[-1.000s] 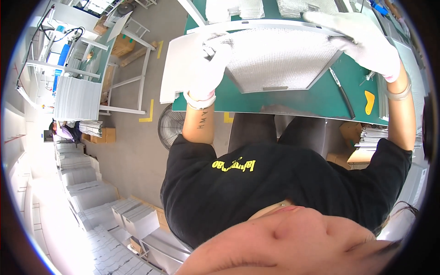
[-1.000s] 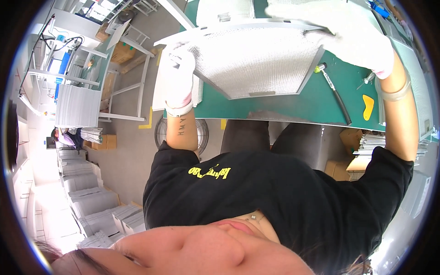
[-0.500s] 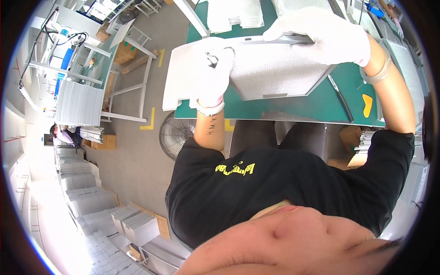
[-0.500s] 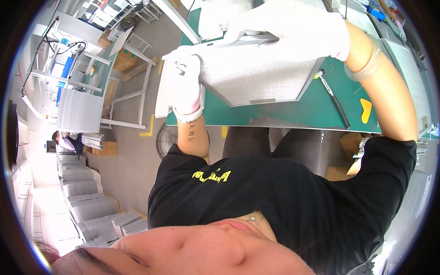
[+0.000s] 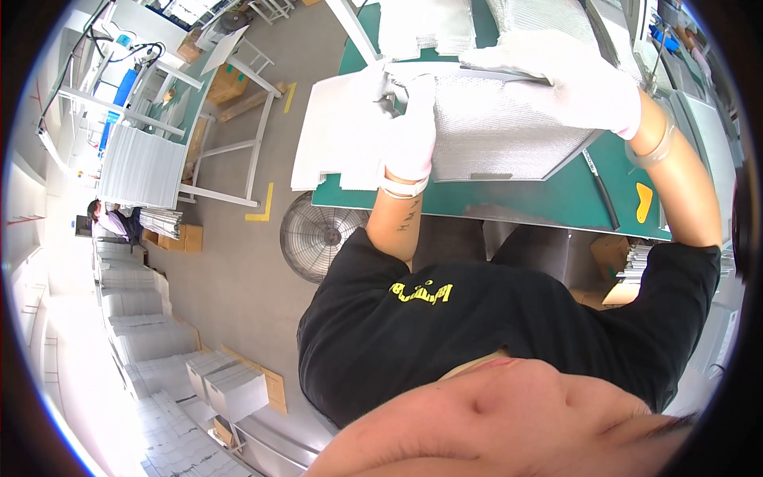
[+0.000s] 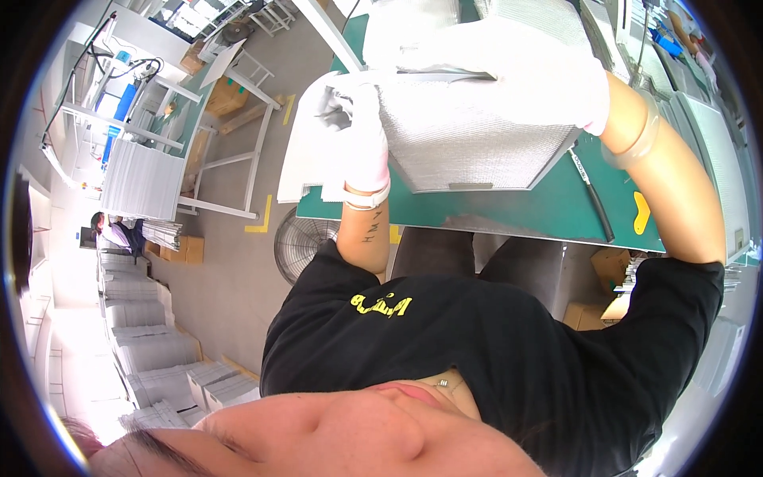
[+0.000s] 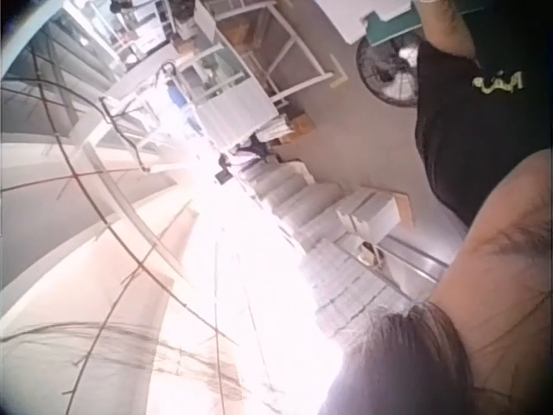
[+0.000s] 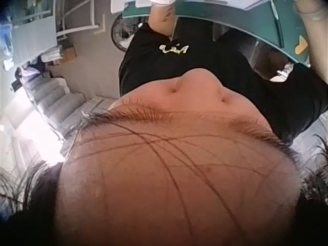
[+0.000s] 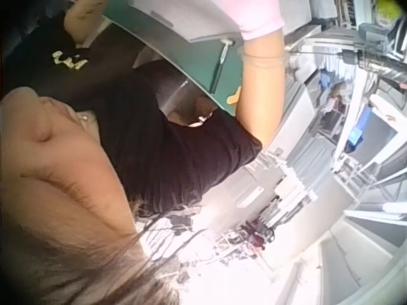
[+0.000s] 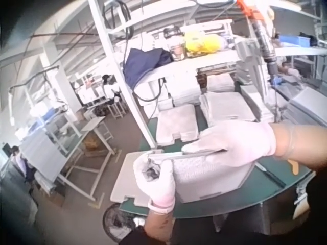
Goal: Assembling a metal mesh filter by attaching a plastic latch and metal side frames using a rubber mallet and a power drill.
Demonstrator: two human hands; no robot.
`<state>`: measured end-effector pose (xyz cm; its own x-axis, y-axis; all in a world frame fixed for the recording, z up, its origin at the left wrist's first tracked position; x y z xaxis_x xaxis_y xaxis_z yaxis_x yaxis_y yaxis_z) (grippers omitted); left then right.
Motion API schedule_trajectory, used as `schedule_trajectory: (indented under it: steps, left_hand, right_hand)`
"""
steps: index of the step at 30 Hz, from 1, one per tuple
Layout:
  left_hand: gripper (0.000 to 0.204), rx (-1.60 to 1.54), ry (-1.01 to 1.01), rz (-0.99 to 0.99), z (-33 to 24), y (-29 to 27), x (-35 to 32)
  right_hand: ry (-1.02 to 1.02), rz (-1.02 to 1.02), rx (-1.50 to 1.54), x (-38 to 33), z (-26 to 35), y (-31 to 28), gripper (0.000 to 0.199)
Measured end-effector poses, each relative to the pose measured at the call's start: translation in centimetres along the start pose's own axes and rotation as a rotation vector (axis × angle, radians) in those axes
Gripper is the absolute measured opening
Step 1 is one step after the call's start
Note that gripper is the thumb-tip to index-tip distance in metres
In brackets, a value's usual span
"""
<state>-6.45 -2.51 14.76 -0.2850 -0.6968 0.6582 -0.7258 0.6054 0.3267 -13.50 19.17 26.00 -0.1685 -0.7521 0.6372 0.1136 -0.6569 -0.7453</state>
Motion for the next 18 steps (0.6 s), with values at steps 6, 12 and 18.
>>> schedule_trajectory:
  steps: [6,12,18]
  left_hand:
    - [0.03,-0.045,0.054,0.055,1.1,0.1,0.1]
    - [0.03,-0.174,0.067,-0.012,0.2,0.5,0.8]
    - [0.031,-0.133,0.037,0.062,1.3,-0.7,0.7]
  right_hand:
    - [0.037,0.005,0.024,0.6,-0.1,-0.1,0.051]
    - [0.041,0.037,-0.029,1.2,0.0,-0.4,0.049]
    - [0.175,0.246,-0.166,4.8,2.9,-2.0,0.045]
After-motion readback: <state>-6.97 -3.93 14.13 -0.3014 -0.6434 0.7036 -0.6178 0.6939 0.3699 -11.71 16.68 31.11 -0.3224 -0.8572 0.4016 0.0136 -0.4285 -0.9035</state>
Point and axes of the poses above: each hand's wrist, its own x-axis towards the middle knuckle, its own y-axis out of the palm, z = x × y, the point moved 1 cm from there along x, towards the middle knuckle, and after that the axes turned 13 degrees about -z, right-handed, at the moved point
